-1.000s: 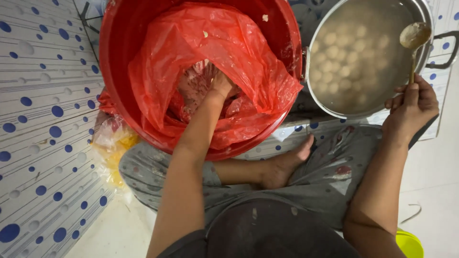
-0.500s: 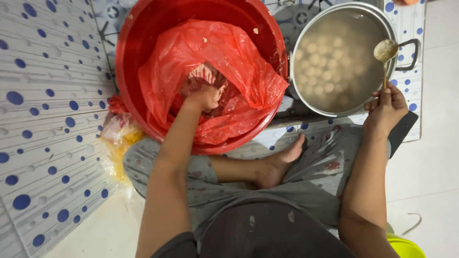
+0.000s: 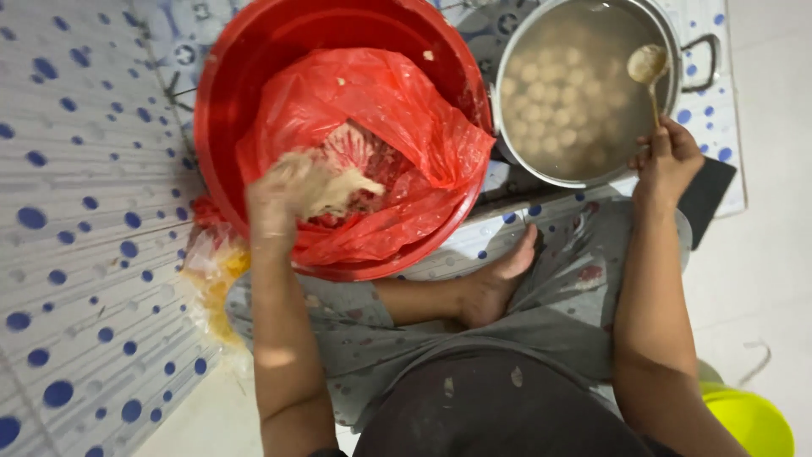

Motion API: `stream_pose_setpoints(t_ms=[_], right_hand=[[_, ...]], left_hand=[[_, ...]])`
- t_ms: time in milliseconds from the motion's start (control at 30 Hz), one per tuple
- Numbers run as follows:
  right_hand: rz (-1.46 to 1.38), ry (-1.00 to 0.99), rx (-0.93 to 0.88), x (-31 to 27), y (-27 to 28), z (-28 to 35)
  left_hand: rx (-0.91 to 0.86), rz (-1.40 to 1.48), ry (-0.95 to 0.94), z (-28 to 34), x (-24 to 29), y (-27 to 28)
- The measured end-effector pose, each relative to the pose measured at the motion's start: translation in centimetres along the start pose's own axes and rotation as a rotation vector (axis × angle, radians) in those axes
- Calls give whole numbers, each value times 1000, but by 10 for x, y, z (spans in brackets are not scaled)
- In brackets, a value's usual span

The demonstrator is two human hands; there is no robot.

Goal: The person is forming meatballs by squeezing meat dough through their hand and scooping it into a pot of water using a spoon.

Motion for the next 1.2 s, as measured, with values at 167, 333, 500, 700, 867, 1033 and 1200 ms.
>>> stream_pose_setpoints(t_ms=[167,333,500,700,867,1033,1200], right_hand=[[35,68,1,6,3,-4],[51,92,6,-15,-2,11],[-84,55,92,-17,12,20],[-64,-1,27,-51,2,74],[-96,-9,-80,-76,-30,119],[-114,15,-208,-89,-57,151],[-110,8,-282,-95,-67,178]], left_hand=[[314,1075,451,-29,72,20],[436,1078,704,-23,23,-28],[390,871,758,-8,13,-60],[166,854,578,-6,13,-74],[144,833,733,-11,36,-59],[219,727,542,-24,54,-46],[311,781,662,-14,38,-59]])
Point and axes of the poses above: each hand's wrist, its own z-axis away from the middle knuckle, its own y-axis out of the back of the hand, x = y × z, the point moved 4 cm from there along -z, towards the middle knuckle, and after that the axes turned 10 degrees about x, right-handed, at the moved point
